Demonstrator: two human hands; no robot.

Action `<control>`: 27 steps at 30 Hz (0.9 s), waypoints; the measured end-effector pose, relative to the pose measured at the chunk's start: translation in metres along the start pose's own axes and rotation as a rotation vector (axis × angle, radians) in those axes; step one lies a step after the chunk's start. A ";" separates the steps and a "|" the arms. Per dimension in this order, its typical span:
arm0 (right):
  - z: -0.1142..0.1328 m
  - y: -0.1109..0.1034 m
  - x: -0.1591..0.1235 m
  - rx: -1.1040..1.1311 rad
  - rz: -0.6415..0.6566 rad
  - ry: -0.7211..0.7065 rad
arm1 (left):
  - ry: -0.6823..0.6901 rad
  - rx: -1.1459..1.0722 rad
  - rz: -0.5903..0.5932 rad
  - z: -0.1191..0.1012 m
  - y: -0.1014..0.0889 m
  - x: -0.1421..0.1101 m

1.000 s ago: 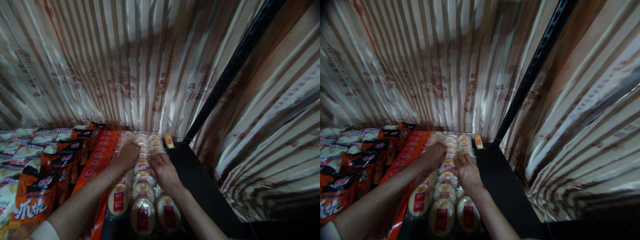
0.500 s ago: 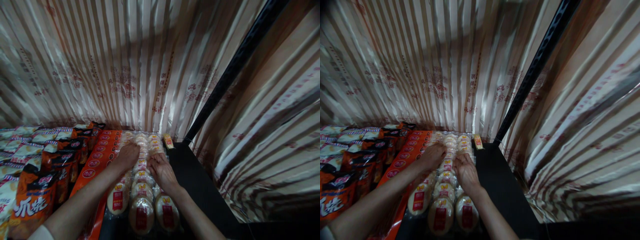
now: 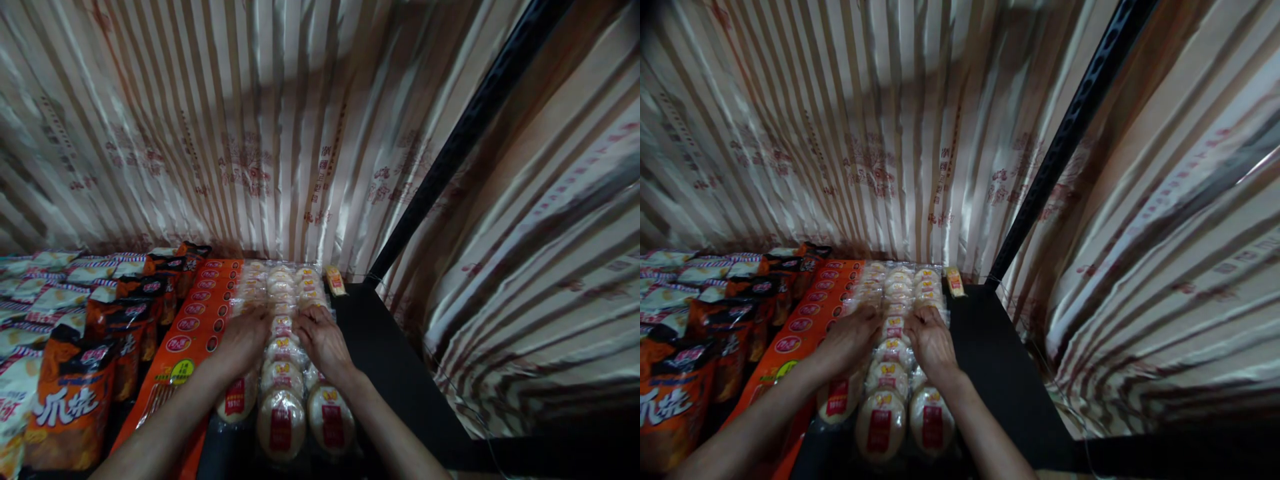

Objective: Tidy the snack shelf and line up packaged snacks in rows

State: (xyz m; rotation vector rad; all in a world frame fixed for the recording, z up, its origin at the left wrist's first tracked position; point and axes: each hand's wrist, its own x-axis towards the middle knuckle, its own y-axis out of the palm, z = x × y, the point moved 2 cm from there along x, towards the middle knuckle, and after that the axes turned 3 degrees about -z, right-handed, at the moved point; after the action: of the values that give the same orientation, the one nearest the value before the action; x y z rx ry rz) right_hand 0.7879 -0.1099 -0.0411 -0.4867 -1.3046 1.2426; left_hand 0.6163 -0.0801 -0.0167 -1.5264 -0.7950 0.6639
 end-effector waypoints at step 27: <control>-0.006 0.006 0.000 0.025 -0.064 0.053 | -0.183 0.023 0.007 -0.004 0.010 0.007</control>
State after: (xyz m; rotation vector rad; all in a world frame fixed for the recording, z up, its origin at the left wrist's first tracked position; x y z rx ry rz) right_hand 0.7911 -0.1060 -0.0482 -0.4535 -1.2494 1.1848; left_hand 0.6244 -0.0775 -0.0263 -1.4628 -0.9162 0.8237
